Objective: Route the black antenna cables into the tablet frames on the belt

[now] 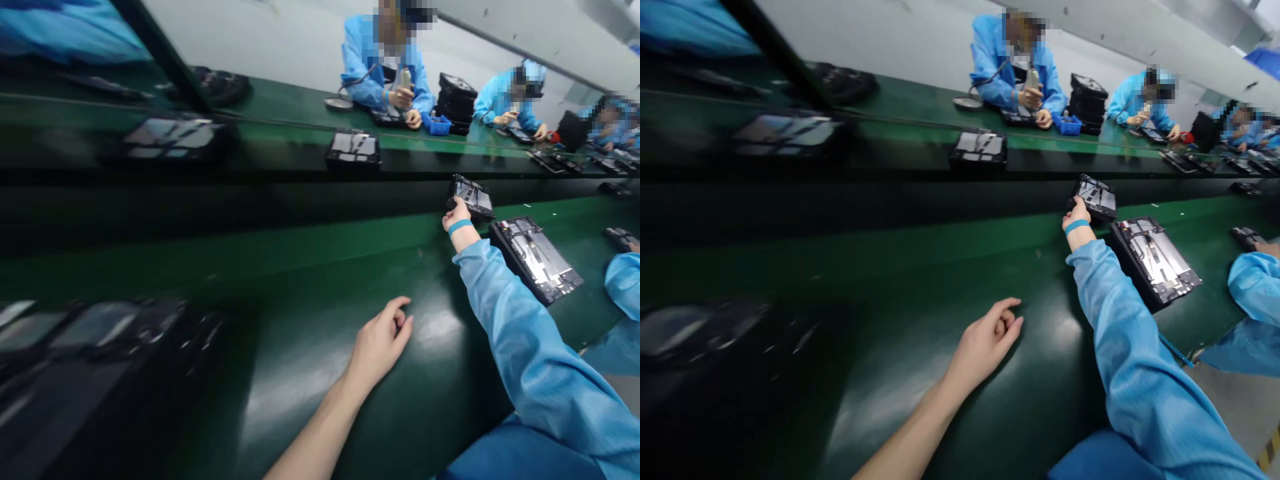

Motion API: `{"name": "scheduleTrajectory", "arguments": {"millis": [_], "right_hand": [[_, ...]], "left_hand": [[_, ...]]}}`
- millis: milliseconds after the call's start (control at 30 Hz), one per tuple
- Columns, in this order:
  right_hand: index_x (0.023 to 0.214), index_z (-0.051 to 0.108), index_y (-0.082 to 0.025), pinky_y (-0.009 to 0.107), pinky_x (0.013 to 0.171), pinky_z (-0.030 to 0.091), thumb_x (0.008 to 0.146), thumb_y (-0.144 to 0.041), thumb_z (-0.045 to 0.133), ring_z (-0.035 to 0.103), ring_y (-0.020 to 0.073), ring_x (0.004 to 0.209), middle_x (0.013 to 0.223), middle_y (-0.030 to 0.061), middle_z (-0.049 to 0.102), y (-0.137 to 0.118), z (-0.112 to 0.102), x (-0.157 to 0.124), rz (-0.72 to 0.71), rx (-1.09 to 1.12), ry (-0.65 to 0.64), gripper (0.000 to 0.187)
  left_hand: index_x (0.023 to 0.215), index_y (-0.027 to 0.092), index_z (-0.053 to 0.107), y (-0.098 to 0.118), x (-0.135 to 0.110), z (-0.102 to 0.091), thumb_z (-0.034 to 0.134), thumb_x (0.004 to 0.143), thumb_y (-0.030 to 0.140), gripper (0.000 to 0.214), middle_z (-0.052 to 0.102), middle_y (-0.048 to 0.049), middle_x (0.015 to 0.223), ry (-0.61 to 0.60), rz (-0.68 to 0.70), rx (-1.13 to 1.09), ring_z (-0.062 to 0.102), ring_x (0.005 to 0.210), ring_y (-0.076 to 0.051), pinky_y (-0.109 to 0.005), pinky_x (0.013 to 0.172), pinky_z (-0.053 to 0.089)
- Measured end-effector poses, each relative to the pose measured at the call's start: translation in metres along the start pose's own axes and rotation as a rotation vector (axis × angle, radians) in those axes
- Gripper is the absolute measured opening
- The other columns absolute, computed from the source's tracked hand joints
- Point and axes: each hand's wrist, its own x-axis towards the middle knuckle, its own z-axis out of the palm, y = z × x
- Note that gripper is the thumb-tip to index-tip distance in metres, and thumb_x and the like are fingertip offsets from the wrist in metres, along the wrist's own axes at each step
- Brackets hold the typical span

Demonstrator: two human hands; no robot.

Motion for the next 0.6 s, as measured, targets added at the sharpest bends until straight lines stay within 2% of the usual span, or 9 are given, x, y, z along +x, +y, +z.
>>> {"name": "scheduleTrajectory", "arguments": {"millis": [67, 167, 233, 300, 367, 433, 467, 533, 600], "right_hand": [[0.116, 0.067, -0.014, 0.032, 0.073, 0.062, 0.104, -0.044, 0.067, 0.069, 0.0153, 0.083, 0.103, 0.0047, 0.071, -0.014, 0.022, -0.02, 0.244, 0.222, 0.023, 0.033], [0.076, 0.051, -0.02, 0.018, 0.046, 0.041, 0.103, -0.053, 0.063, 0.042, 0.0065, 0.048, 0.058, -0.0096, 0.041, -0.038, 0.044, -0.07, 0.574, 0.497, 0.001, 0.045], [0.072, 0.043, -0.023, 0.015, 0.044, 0.035, 0.102, -0.053, 0.064, 0.036, 0.0054, 0.045, 0.054, -0.0125, 0.032, -0.055, 0.044, -0.119, 0.76, 0.695, -0.042, 0.048], [0.077, 0.052, -0.021, 0.014, 0.043, 0.033, 0.093, -0.045, 0.078, 0.04, 0.0052, 0.046, 0.055, -0.011, 0.042, -0.07, 0.033, -0.176, 1.088, 1.056, -0.074, 0.039], [0.081, 0.059, -0.019, 0.013, 0.045, 0.034, 0.077, -0.043, 0.093, 0.045, 0.0042, 0.048, 0.058, -0.0093, 0.052, -0.081, 0.012, -0.235, 1.253, 1.107, -0.171, 0.041], [0.077, 0.061, -0.018, 0.014, 0.048, 0.037, 0.067, -0.054, 0.098, 0.048, 0.0034, 0.052, 0.065, -0.0055, 0.061, -0.087, -0.014, -0.286, 1.269, 1.03, -0.321, 0.053], [0.074, 0.062, -0.017, 0.015, 0.049, 0.037, 0.07, -0.062, 0.094, 0.048, 0.0039, 0.052, 0.064, -0.0043, 0.061, -0.09, -0.028, -0.306, 1.235, 0.982, -0.441, 0.055], [0.079, 0.069, -0.016, 0.018, 0.051, 0.039, 0.078, -0.068, 0.084, 0.052, 0.0056, 0.054, 0.067, -0.0008, 0.066, -0.092, -0.058, -0.332, 1.186, 0.898, -0.791, 0.055], [0.095, 0.076, -0.016, 0.021, 0.054, 0.044, 0.081, -0.062, 0.084, 0.058, 0.0086, 0.059, 0.077, 0.0026, 0.073, -0.094, -0.086, -0.337, 1.045, 0.849, -1.213, 0.048]], "left_hand": [[0.113, 0.021, 0.064, 0.003, 0.005, -0.001, 0.058, 0.091, 0.041, 0.03, 0.064, 0.0031, 0.074, 0.093, -0.116, -0.21, 0.06, 0.06, -0.013, -0.026, 0.065, 0.05], [0.112, 0.018, 0.06, 0.009, 0.016, -0.006, 0.066, 0.085, 0.044, 0.038, 0.067, -0.0022, 0.087, 0.254, -0.347, -0.578, 0.066, 0.067, -0.015, -0.026, 0.06, 0.054], [0.117, 0.018, 0.056, 0.015, 0.023, -0.011, 0.069, 0.086, 0.044, 0.043, 0.07, -0.0062, 0.099, 0.298, -0.472, -0.795, 0.071, 0.07, -0.015, -0.028, 0.064, 0.058], [0.121, 0.019, 0.053, 0.021, 0.025, -0.015, 0.071, 0.088, 0.044, 0.044, 0.072, -0.0075, 0.105, 0.29, -0.542, -0.941, 0.072, 0.068, -0.014, -0.028, 0.064, 0.06], [0.118, 0.019, 0.054, 0.025, 0.018, -0.017, 0.073, 0.086, 0.038, 0.042, 0.071, -0.0052, 0.099, 0.25, -0.553, -0.972, 0.068, 0.063, -0.013, -0.024, 0.057, 0.056], [0.113, 0.018, 0.056, 0.028, 0.0, -0.017, 0.075, 0.08, 0.029, 0.04, 0.07, -0.0029, 0.093, 0.17, -0.535, -0.918, 0.064, 0.062, -0.012, -0.02, 0.05, 0.051], [0.114, 0.017, 0.057, 0.03, -0.012, -0.017, 0.075, 0.078, 0.026, 0.042, 0.07, -0.0031, 0.094, 0.119, -0.527, -0.879, 0.064, 0.063, -0.012, -0.02, 0.048, 0.049], [0.124, 0.016, 0.056, 0.036, -0.039, -0.018, 0.073, 0.077, 0.026, 0.051, 0.071, -0.0062, 0.104, -0.004, -0.514, -0.784, 0.064, 0.064, -0.013, -0.021, 0.047, 0.05], [0.139, 0.016, 0.052, 0.044, -0.064, -0.023, 0.068, 0.081, 0.027, 0.061, 0.072, -0.0096, 0.114, -0.137, -0.491, -0.609, 0.065, 0.065, -0.014, -0.025, 0.051, 0.053]]}}
